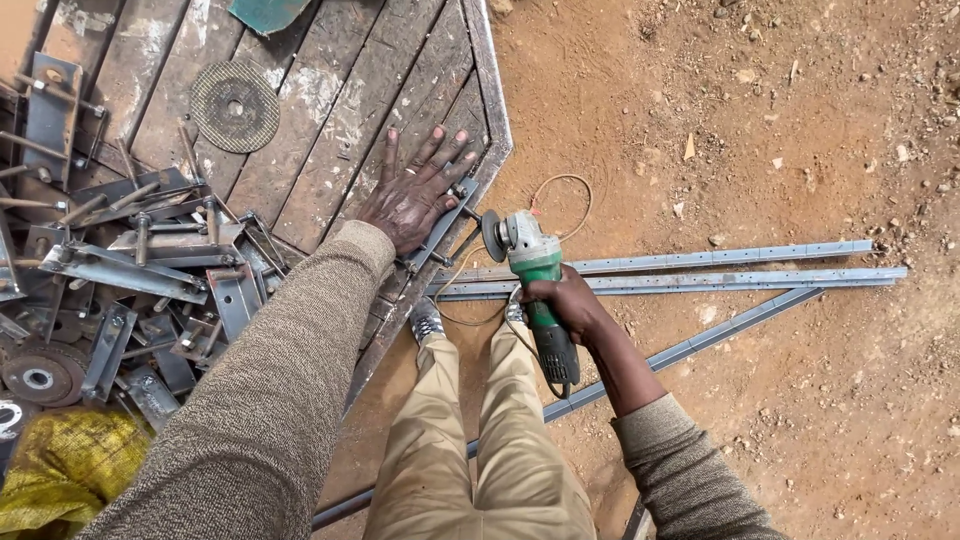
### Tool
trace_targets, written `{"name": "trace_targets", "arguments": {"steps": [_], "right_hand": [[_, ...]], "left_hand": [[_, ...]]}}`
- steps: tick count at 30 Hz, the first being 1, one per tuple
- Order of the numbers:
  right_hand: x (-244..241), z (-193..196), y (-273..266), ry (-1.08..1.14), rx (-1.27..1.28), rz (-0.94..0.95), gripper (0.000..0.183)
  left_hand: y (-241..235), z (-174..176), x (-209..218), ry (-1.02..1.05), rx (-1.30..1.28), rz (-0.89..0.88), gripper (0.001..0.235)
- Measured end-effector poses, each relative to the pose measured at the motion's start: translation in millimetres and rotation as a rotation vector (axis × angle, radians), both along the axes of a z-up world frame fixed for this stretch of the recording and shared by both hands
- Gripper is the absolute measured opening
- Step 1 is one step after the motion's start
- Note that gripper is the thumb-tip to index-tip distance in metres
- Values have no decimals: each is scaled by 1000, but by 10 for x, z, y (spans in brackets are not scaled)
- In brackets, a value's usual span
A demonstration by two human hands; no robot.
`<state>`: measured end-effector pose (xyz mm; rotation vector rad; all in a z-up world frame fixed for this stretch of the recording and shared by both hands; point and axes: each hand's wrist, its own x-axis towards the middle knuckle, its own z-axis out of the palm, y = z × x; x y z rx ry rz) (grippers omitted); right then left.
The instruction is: Using a handheld angle grinder to smooth the edges of small metal brackets and components.
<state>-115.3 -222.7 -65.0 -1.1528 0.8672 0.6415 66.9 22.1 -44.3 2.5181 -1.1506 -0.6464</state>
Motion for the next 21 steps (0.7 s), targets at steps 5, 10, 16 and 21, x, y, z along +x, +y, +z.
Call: {"name": "trace_targets", "arguments": {"steps": [5,10,16,21], "right_hand": [[130,442,-83,36,-123,115,39],[42,279,10,-10,-167,50,43],[-155,323,316,-58,-277,177,49],[-317,662,258,64,-516,566,65]], "left_hand": [[-3,30,-10,9,2,6,60],[-30,48,46,9,4,13,60],[-3,33,-12,7,14,9,60],[-18,3,-28,-9,8,18,60]]}}
